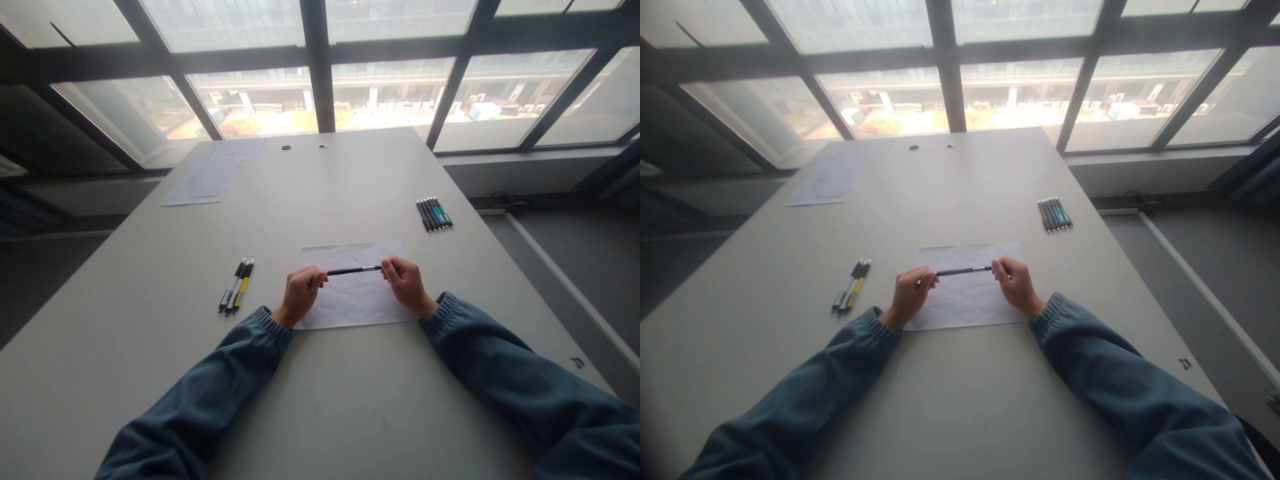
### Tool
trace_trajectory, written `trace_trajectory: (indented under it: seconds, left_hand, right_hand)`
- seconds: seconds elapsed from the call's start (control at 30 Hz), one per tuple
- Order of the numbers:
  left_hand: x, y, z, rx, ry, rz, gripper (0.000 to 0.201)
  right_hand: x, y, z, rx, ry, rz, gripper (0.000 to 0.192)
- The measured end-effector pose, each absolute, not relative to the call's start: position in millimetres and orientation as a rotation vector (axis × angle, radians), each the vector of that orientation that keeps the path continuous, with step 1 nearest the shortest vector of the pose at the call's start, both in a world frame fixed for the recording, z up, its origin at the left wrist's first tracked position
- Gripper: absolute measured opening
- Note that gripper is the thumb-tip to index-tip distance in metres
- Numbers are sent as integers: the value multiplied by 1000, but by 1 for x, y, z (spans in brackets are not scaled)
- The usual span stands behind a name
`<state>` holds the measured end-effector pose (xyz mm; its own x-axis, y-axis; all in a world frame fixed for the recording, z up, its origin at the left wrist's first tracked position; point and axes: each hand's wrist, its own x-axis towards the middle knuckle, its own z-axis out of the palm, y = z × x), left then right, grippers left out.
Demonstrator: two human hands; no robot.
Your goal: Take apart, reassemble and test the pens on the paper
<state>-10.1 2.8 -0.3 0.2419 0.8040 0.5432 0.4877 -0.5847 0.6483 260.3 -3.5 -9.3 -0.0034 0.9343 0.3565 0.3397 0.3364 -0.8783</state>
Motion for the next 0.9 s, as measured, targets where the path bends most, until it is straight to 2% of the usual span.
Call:
trace_trajectory:
  seconds: [0.9]
  left_hand:
    - [-12,2,-2,2175,1197,1254,47]
  right_hand:
    - [261,-4,-10,-1216,-1583,712,49]
